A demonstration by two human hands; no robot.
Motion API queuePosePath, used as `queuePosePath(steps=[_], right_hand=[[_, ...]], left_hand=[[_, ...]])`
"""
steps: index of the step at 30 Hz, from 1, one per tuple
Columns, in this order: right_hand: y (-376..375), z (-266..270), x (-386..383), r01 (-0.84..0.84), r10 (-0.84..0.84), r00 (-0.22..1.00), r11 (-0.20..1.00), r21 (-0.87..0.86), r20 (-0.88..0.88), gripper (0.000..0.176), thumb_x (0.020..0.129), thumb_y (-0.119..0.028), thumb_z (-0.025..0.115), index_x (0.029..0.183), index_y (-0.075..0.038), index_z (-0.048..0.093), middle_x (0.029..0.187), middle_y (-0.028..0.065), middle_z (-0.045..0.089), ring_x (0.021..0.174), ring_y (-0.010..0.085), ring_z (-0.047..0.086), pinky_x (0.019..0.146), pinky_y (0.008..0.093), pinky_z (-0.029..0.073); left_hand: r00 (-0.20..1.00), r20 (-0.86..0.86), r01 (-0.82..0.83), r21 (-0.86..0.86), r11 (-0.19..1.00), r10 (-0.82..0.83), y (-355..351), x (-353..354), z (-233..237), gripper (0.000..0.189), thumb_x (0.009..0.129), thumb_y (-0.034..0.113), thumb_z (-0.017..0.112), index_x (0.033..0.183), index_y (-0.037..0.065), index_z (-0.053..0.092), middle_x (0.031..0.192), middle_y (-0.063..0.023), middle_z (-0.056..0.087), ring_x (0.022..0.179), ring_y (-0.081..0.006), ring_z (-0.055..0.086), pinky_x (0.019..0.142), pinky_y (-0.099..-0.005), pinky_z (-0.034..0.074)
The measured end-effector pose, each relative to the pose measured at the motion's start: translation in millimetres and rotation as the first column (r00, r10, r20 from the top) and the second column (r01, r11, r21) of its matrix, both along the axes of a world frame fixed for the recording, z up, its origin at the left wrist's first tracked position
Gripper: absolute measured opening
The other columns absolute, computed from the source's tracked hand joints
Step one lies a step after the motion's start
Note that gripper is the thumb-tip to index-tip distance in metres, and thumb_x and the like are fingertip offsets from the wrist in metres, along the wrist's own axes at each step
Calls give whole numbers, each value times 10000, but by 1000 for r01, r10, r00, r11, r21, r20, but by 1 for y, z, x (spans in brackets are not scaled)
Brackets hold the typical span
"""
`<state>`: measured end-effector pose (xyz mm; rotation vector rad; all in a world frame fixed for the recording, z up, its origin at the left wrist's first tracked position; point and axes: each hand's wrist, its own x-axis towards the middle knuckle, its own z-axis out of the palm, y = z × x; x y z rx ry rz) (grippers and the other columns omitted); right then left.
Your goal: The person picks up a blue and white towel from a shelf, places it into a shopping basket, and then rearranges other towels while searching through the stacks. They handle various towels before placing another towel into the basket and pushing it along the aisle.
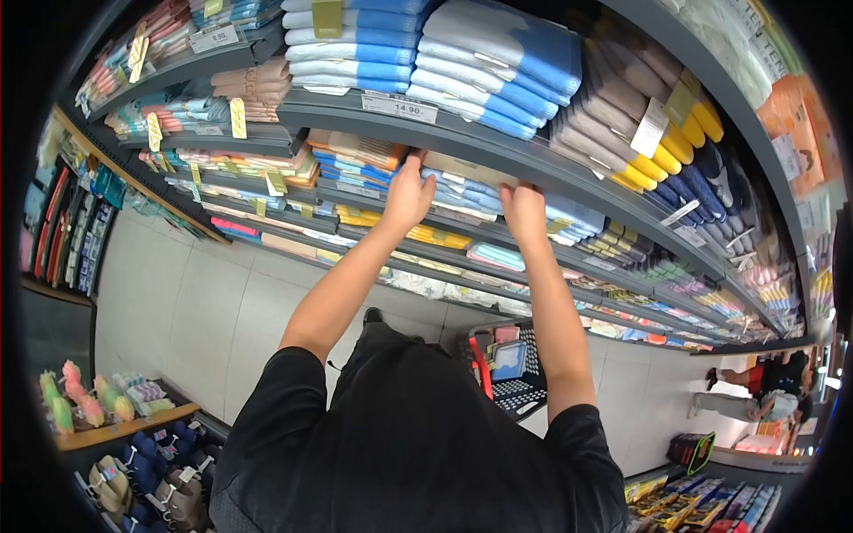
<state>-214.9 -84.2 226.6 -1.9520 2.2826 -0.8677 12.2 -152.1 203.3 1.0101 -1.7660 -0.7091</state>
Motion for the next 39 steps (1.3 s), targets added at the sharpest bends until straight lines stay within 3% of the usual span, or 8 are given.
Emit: queuePosePath(steps=[2,8,11,17,20,29,35,39], right_hand=[[0,9,5,-2,8,994,998,62,-110,427,865,-246,682,1168,41,591,1114,293,640,997,475,613,896,524,494],[-22,7,-14,-49,-4,894,993,-106,-448,411,825,-236,682,1174,-28,622,1148,228,628,1072,413,603,896,513,508],[-27,15,-20,-78,33,891,994,-81,-452,302,849,-199,613,1092,-26,664,1122,217,652,1043,404,619,925,518,483],[-30,7,-34,-64,46,864,998,-19,-501,388,848,-246,642,1191,-66,631,1214,216,600,1098,403,595,932,523,490],[-27,-23,-38,-50,-37,839,988,-146,-542,350,900,-216,565,1198,-44,634,1215,224,626,1141,403,587,995,509,455],[-11,12,-15,-17,88,910,984,176,-406,607,815,-333,743,1317,-85,508,1265,232,590,1146,412,583,948,500,491],[-17,7,-3,2,78,939,972,235,-334,590,808,-305,753,1293,-69,514,1217,243,604,1093,421,603,917,493,501],[1,10,4,-25,40,984,996,90,-173,624,821,-242,731,1334,-1,469,1230,283,570,1090,462,581,928,500,494]], left_hand=[[1000,-9,1,0,1000,-1,-4,1,-6,544,870,77,626,1363,-48,433,1236,-312,579,1134,-483,549,937,-483,465],[997,62,-36,9,999,35,-8,-9,-22,640,842,147,712,1376,-43,415,1249,-285,577,1186,-463,525,997,-460,428],[998,63,-27,115,993,20,-20,-18,-43,630,842,175,727,1363,-32,441,1245,-269,586,1181,-450,535,1003,-448,426],[999,42,-35,179,983,28,-33,-16,-64,554,870,158,675,1350,-15,459,1260,-281,575,1183,-467,523,1000,-479,424],[997,71,-42,179,983,30,-29,-15,-53,521,887,137,638,1349,-21,456,1264,-285,571,1169,-472,528,990,-485,429],[988,143,-82,119,989,65,-25,-19,-58,521,900,187,633,1316,-55,431,1213,-342,549,1143,-497,519,976,-509,425],[992,126,-46,181,982,23,-21,-22,-61,543,897,297,674,1220,-88,470,1208,-330,570,1145,-476,541,979,-483,429],[969,239,32,143,989,-66,-8,-5,-39,564,888,267,657,1262,-90,433,1226,-324,527,1178,-473,491,1004,-476,416]])
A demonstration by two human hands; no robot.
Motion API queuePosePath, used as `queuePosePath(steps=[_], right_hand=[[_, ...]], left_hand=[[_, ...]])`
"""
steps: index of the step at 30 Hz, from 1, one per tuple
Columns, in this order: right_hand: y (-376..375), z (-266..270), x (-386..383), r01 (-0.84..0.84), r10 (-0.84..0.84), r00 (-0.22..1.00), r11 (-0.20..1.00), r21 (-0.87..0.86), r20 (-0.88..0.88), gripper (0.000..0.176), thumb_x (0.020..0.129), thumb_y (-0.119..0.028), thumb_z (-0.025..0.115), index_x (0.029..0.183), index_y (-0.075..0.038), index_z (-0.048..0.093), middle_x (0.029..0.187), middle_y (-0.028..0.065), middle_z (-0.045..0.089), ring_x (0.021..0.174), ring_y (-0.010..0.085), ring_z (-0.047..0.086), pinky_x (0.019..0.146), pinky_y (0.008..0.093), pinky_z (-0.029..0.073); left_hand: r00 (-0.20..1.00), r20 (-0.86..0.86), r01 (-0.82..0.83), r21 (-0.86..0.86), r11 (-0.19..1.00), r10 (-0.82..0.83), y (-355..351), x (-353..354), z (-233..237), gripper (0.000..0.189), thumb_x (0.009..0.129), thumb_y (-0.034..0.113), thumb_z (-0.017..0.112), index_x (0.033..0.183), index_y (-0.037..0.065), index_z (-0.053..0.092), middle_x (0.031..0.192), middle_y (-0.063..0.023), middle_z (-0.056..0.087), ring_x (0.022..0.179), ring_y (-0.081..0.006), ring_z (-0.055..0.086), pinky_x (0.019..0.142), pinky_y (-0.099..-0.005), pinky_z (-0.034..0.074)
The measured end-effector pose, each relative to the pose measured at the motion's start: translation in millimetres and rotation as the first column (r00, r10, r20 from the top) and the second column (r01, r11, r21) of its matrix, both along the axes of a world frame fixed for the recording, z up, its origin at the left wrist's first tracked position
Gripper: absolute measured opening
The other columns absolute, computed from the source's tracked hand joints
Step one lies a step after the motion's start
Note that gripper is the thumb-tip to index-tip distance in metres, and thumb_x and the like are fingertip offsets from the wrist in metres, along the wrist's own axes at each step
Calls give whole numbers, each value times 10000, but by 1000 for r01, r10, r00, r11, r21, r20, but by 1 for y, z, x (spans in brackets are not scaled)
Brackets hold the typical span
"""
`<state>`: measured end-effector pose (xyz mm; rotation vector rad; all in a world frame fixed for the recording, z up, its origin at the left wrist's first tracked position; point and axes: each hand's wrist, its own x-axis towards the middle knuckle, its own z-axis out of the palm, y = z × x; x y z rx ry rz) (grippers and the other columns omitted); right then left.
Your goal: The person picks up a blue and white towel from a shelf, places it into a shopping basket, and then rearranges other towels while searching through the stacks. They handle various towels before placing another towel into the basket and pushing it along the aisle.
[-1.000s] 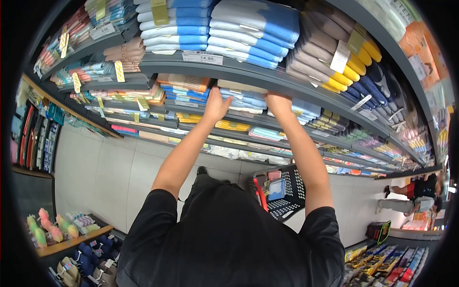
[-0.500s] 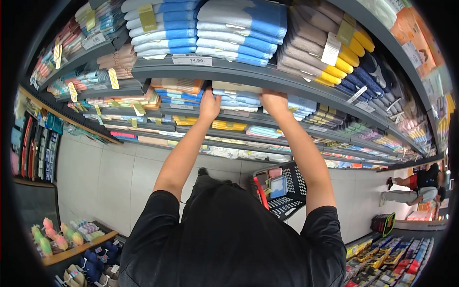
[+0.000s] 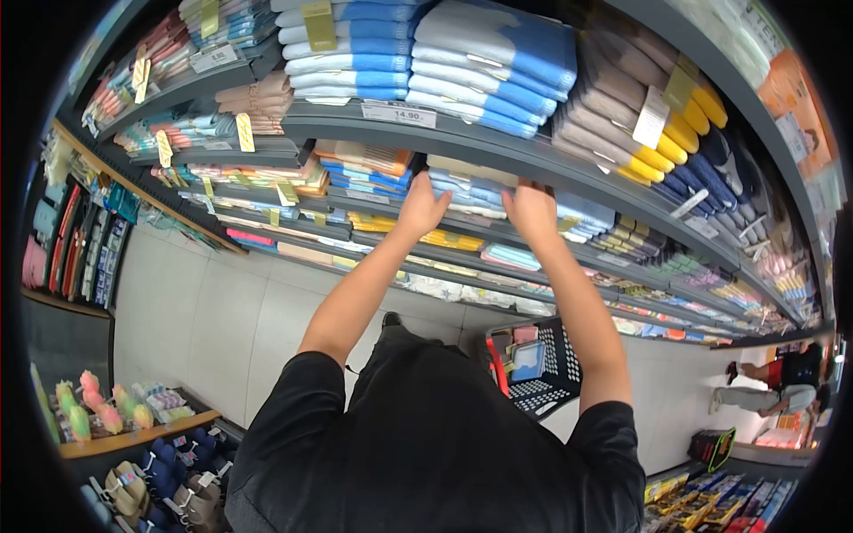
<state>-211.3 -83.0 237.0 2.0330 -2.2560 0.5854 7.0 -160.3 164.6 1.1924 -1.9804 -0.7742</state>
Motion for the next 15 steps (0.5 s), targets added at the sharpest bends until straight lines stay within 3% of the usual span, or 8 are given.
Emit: queuePosePath(steps=[1,4,6,8,9,12,15], right_hand=[[16,9,12,15,-9,995,998,-64,101,625,821,-221,725,1336,21,466,1229,291,565,1109,462,572,942,499,487],[37,4,26,7,98,910,968,-251,402,676,843,-161,706,1394,65,386,1311,312,490,1204,447,519,1025,469,430],[39,-12,28,41,166,779,949,-313,605,702,867,-141,691,1433,73,335,1383,304,436,1274,412,474,1080,434,377],[29,-34,23,112,196,585,941,-318,787,703,894,-140,673,1457,68,307,1443,275,396,1335,357,428,1122,392,323],[14,-64,18,127,312,422,909,-396,851,683,918,-172,670,1453,62,317,1460,235,413,1336,290,425,1122,369,311],[-2,-71,13,196,208,198,949,-247,958,710,903,-224,697,1448,51,335,1433,217,453,1333,298,433,1124,355,303],[-15,-77,7,195,110,417,959,-207,902,701,876,-264,720,1417,40,393,1395,195,506,1303,290,468,1099,347,333]], left_hand=[[990,-144,-31,-107,994,15,7,6,3,547,888,224,643,1304,-64,436,1268,-283,512,1203,-449,476,1022,-472,401],[977,-195,-163,-396,903,91,22,45,28,526,890,179,621,1336,-36,443,1277,-250,515,1210,-428,469,1035,-478,384],[963,-179,-268,-536,800,202,18,71,43,459,899,147,601,1310,-18,480,1277,-238,520,1193,-416,482,1039,-480,372],[942,-131,-327,-558,763,308,-2,91,44,434,903,154,607,1287,-16,499,1275,-241,523,1193,-416,478,1041,-485,364],[927,-109,-354,-573,739,360,-13,99,44,422,904,158,610,1275,-15,508,1273,-242,524,1193,-416,476,1042,-488,360],[936,110,-237,-501,832,333,-46,113,48,407,903,182,629,1249,-10,532,1239,-237,545,1209,-411,466,1047,-493,353],[886,319,-126,-534,836,336,-60,114,55,468,910,344,622,1264,40,593,1300,-210,559,1284,-411,432,1079,-574,284]])
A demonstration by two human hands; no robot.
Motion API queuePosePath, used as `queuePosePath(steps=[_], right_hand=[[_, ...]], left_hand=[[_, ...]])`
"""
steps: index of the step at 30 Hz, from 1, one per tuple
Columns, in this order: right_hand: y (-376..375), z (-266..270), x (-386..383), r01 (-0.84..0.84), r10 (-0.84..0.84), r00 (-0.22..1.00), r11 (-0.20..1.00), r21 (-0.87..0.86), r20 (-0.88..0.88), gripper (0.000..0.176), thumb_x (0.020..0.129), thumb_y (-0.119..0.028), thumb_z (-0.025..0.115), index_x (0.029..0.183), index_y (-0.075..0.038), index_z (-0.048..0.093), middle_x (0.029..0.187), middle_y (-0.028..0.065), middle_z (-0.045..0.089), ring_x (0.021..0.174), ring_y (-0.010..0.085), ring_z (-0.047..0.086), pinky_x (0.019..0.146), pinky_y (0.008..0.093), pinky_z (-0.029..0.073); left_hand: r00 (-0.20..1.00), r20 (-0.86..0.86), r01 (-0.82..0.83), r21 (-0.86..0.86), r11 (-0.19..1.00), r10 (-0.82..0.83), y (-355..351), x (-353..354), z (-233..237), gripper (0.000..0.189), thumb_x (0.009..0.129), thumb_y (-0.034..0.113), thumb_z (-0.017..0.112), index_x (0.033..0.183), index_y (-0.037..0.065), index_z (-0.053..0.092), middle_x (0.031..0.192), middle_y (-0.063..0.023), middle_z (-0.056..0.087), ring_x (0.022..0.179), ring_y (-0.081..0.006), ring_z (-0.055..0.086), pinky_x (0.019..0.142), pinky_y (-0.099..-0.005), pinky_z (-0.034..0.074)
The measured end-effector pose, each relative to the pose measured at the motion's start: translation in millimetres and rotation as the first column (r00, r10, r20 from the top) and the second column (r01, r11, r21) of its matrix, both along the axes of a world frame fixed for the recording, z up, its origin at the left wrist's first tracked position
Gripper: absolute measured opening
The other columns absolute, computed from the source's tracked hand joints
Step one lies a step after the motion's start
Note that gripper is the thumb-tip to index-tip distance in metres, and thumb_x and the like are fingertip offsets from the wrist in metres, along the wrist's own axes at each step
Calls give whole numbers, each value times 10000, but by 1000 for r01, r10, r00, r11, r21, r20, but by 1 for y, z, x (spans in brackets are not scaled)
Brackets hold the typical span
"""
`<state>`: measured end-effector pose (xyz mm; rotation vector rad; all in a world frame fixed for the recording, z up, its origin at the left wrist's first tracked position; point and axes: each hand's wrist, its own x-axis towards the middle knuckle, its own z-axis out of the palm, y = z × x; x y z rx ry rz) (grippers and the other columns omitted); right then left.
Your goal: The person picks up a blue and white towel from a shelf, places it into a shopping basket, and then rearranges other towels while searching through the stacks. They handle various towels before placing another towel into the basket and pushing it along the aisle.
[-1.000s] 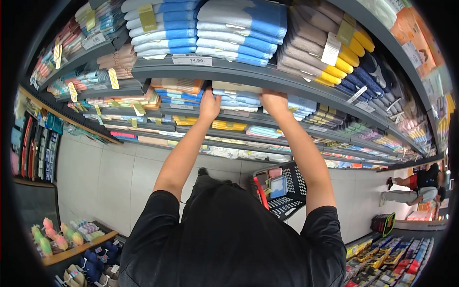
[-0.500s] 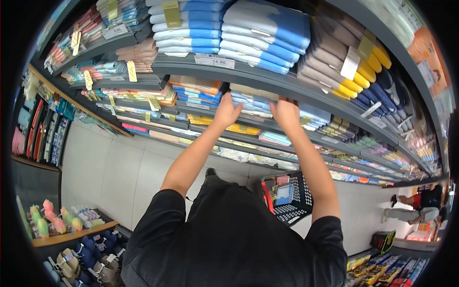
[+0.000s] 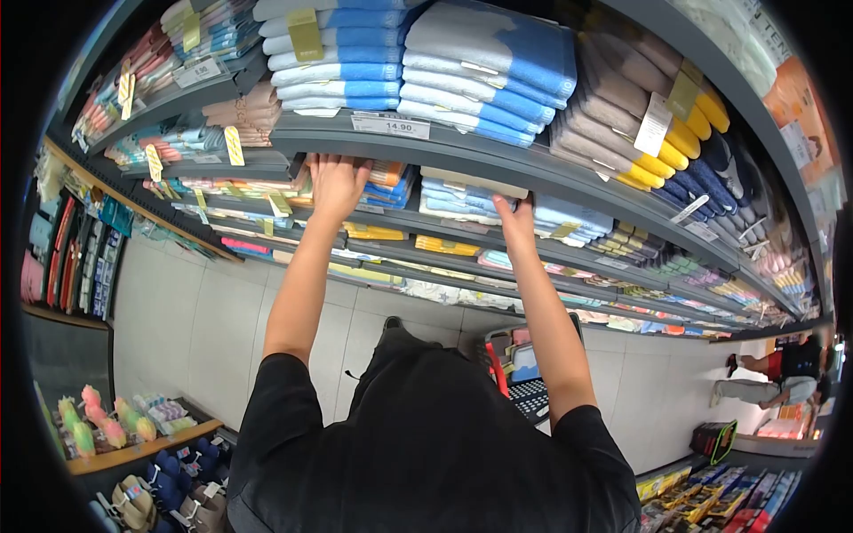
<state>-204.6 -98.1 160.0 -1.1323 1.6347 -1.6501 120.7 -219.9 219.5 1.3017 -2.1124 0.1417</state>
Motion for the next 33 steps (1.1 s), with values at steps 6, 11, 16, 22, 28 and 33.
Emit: queuePosePath(steps=[6,11,16,22,28,33], right_hand=[[-18,-36,-30,-123,134,990,975,184,-51,637,848,-212,724,1372,38,462,1364,170,537,1247,274,501,1062,318,359],[-15,-12,-21,-74,183,957,903,423,-225,527,850,-247,709,1258,51,559,1217,191,638,1101,307,603,966,344,442],[3,1,3,59,74,934,932,357,-348,515,826,-342,692,1162,40,611,1111,275,665,1066,440,624,920,448,497],[14,36,23,62,195,927,765,641,-322,560,816,-305,734,1201,52,539,1030,287,674,987,460,641,838,464,518],[23,5,17,205,78,796,898,390,-600,786,738,-292,817,1328,26,406,1091,289,636,986,465,630,854,491,517],[11,7,13,201,109,803,877,437,-586,730,733,-276,821,1297,17,462,1193,266,594,1093,438,589,928,480,489]], left_hand=[[970,241,-27,172,985,-15,-1,2,1,613,864,543,636,1286,99,620,1317,-202,584,1273,-407,460,1053,-535,302],[953,253,113,210,971,-165,11,7,20,607,792,447,755,1258,84,616,1229,-177,628,1167,-391,516,936,-476,365],[962,190,169,154,974,-197,5,11,12,511,778,362,781,1177,68,657,1206,-170,630,1143,-407,516,962,-494,359],[956,188,217,62,974,-225,-8,16,7,452,775,363,783,1135,107,685,1091,-142,683,1093,-365,574,943,-492,368],[966,145,194,148,970,-215,-10,17,7,543,809,393,752,1196,31,631,1181,-197,635,1142,-415,541,1037,-537,324],[899,-245,394,89,915,-363,33,8,14,466,850,283,735,1191,-2,598,1141,-180,628,1093,-395,570,991,-470,407]])
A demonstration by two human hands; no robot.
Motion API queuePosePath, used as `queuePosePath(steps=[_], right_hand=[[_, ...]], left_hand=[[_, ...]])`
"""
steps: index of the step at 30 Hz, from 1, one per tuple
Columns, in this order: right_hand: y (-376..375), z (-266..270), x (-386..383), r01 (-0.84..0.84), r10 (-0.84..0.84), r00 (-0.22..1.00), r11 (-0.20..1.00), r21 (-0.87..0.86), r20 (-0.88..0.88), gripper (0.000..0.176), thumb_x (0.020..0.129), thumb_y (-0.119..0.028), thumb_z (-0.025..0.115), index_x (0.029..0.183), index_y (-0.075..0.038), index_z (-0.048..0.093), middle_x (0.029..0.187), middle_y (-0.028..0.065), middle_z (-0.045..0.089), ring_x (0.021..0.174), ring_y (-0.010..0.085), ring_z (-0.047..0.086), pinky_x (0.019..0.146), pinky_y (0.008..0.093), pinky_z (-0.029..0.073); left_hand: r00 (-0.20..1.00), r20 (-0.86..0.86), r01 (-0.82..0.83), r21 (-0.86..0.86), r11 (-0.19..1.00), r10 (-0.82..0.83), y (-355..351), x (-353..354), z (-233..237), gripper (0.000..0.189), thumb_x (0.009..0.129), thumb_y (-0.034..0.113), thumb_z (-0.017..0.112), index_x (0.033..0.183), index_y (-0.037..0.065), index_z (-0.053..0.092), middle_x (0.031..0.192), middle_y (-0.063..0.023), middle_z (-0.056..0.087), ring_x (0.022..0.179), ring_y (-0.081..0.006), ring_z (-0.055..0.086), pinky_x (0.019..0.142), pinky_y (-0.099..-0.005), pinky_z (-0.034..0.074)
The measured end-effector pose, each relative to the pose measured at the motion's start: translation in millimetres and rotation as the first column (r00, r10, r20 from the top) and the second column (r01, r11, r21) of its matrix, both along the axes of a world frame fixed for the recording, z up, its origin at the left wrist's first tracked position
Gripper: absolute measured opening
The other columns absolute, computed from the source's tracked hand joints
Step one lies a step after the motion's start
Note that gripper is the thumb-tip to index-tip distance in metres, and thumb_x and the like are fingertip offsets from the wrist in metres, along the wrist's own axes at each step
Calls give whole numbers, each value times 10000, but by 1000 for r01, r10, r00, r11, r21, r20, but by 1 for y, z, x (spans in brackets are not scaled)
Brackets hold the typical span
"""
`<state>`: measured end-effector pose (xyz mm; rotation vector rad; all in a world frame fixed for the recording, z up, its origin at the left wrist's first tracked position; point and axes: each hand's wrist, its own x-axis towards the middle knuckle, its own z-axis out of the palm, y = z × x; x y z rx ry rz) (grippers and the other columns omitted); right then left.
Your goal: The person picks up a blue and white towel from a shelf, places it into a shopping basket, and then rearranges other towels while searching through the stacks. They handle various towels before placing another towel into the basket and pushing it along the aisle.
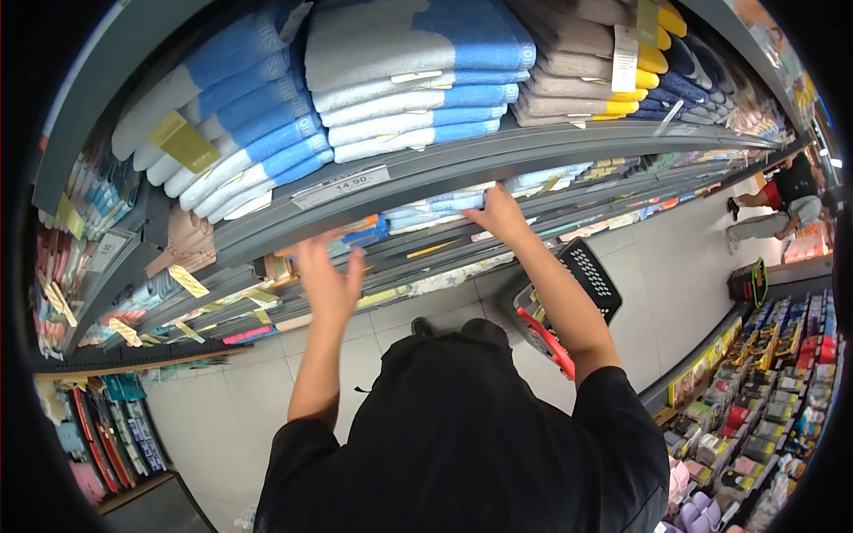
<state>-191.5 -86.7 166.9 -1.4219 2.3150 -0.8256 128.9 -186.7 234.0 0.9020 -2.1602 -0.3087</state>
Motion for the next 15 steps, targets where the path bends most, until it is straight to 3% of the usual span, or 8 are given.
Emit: queuePosePath(steps=[1,3,6,11,14,15], right_hand=[[-2,-6,0,3,-6,996,999,-35,-90,656,751,-275,803,1263,1,502,1170,232,614,1064,426,610,898,477,507],[0,-9,1,37,-40,990,999,-21,-138,632,760,-287,794,1256,-15,512,1144,212,634,1025,415,631,861,476,523],[3,-11,1,34,-41,973,999,-37,-225,543,795,-301,766,1216,-39,546,1055,168,680,926,391,671,781,474,546],[6,-9,-9,22,-35,977,998,-63,-211,456,823,-318,744,1136,-38,567,920,182,703,848,396,685,741,477,551],[5,-17,-17,47,-47,989,999,-7,-142,375,847,-360,707,1002,-32,611,843,191,709,832,400,682,726,499,536],[4,-11,-18,34,-22,993,994,101,-118,420,827,-397,717,1005,-27,628,862,189,717,857,393,692,750,492,545]], left_hand=[[987,-59,150,32,988,-148,13,-7,2,403,864,242,723,1170,5,611,1114,-170,634,1081,-385,577,971,-450,432],[933,73,336,180,925,-353,31,-21,-2,314,864,213,712,1111,34,638,1120,-144,642,1085,-347,576,929,-449,442],[883,96,419,285,862,-460,34,-48,-30,332,878,235,695,1139,38,641,1140,-130,652,1100,-333,583,936,-452,445],[922,191,293,230,928,-338,33,-89,-58,425,895,269,676,1247,46,592,1172,-171,650,1136,-365,577,993,-465,421],[921,290,209,200,957,-262,43,-102,-60,483,906,279,667,1313,54,535,1169,-185,654,1137,-372,581,1024,-477,392],[917,324,181,181,967,-232,45,-104,-60,504,910,285,663,1334,56,515,1169,-186,656,1137,-372,583,1029,-480,383]])
